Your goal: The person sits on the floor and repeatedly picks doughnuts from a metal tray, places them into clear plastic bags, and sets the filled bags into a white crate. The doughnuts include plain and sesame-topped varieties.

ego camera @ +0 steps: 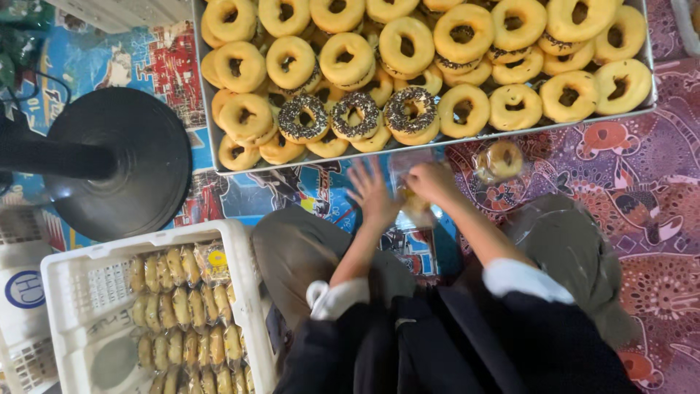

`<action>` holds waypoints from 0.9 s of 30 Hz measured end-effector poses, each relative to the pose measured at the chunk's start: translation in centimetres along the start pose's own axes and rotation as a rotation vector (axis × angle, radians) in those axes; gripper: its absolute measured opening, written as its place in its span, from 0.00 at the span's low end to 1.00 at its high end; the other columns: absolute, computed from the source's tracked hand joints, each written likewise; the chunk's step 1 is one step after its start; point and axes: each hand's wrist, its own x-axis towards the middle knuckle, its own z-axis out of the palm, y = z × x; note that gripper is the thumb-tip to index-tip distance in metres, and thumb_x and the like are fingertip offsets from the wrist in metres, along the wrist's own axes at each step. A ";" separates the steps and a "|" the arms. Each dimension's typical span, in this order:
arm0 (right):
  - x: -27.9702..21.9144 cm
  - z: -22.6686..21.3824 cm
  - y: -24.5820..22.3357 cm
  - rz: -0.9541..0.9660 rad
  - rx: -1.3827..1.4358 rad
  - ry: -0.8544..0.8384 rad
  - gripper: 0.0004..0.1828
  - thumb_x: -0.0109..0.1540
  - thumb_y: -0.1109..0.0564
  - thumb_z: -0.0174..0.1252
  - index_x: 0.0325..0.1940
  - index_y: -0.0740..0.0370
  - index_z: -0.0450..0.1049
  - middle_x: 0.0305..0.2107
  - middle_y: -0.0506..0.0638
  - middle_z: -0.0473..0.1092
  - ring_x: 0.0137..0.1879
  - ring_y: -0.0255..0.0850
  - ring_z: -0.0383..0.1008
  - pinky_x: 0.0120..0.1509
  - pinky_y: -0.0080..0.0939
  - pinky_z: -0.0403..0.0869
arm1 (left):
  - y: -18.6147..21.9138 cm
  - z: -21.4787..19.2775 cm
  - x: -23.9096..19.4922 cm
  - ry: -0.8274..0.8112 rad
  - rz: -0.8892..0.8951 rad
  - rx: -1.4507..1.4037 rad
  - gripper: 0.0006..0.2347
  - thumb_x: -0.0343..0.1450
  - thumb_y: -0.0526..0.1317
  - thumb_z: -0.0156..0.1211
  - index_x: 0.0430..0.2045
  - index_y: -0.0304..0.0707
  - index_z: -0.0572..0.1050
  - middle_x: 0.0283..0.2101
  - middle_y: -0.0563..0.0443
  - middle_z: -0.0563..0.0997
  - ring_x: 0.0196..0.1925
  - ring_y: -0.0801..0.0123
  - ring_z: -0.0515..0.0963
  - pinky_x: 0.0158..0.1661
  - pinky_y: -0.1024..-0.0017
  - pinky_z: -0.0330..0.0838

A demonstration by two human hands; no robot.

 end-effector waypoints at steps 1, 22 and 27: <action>-2.7 -1.0 -0.3 -0.066 0.547 0.125 0.20 0.68 0.36 0.52 0.54 0.46 0.79 0.42 0.50 0.77 0.47 0.51 0.80 0.57 0.63 0.76 | -0.1 -0.8 -0.9 0.141 -0.021 -0.363 0.48 0.69 0.59 0.67 0.74 0.37 0.39 0.76 0.32 0.34 0.77 0.39 0.30 0.67 0.40 0.33; -17.6 -11.3 -4.9 -0.454 0.757 0.771 0.76 0.53 0.57 0.78 0.84 0.59 0.23 0.67 0.49 0.65 0.74 0.55 0.68 0.82 0.57 0.66 | 9.4 -14.1 -2.7 0.115 -0.654 -2.053 0.21 0.80 0.51 0.40 0.58 0.35 0.70 0.58 0.48 0.79 0.58 0.66 0.79 0.53 0.67 0.72; -18.5 -10.9 -4.7 -0.437 0.732 0.679 0.73 0.51 0.63 0.76 0.82 0.62 0.26 0.70 0.58 0.56 0.76 0.56 0.63 0.77 0.56 0.64 | 14.2 -15.0 -4.9 0.140 -0.660 -1.937 0.14 0.77 0.42 0.53 0.54 0.35 0.71 0.49 0.47 0.80 0.48 0.64 0.81 0.47 0.65 0.78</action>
